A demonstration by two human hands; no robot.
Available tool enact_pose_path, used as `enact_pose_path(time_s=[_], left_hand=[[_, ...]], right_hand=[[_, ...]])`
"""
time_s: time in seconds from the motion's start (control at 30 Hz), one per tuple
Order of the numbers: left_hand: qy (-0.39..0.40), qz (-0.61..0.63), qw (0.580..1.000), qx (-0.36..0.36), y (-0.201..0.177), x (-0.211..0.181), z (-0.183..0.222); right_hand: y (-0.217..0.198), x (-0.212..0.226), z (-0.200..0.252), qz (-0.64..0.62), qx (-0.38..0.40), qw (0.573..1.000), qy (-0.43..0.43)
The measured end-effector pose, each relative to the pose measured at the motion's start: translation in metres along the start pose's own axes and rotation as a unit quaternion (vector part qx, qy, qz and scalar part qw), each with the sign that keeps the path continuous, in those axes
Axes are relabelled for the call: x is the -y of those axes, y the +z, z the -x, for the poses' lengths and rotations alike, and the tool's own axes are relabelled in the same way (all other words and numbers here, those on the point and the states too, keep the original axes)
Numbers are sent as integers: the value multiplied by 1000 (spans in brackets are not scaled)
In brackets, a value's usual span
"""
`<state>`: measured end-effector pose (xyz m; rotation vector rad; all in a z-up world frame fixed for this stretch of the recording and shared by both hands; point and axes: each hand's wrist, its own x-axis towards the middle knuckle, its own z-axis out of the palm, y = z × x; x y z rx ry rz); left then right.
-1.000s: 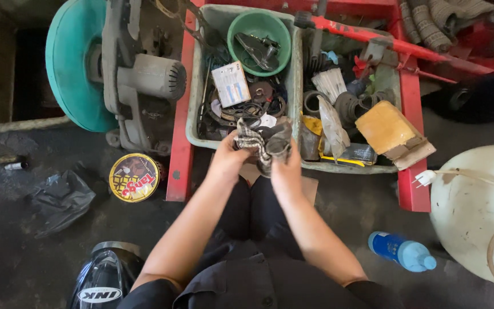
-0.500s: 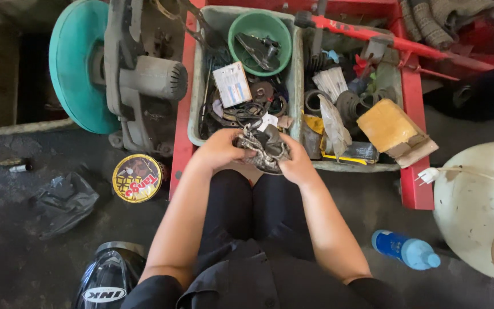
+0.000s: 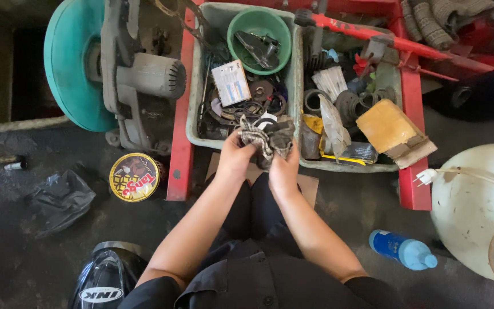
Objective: Inspecting and handling various engine components and gaskets in a parts bin.
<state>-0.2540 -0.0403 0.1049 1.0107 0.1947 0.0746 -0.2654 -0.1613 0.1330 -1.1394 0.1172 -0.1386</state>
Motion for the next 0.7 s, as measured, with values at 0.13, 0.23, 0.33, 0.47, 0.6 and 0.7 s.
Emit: enact_pose_path(time_s=[0.13, 0.23, 0.33, 0.47, 0.6, 0.7], left_hand=[[-73, -80, 994, 1, -7, -32, -4], [-96, -168, 973, 122, -10, -79, -12], [-181, -199, 954, 131, -2, -121, -10], [-142, -158, 961, 175, -7, -109, -17], [-6, -224, 973, 58, 22, -82, 1], [65, -39, 997, -34, 24, -30, 13]], right_hand=[[-22, 8, -14, 91, 62, 994, 20], [-37, 15, -27, 135, 137, 980, 50], [-47, 20, -30, 70, 259, 962, 54], [-53, 9, -36, 88, 258, 960, 62], [-1, 28, -14, -3, -17, 995, 102], [5, 15, 0, -11, 20, 1000, -20]])
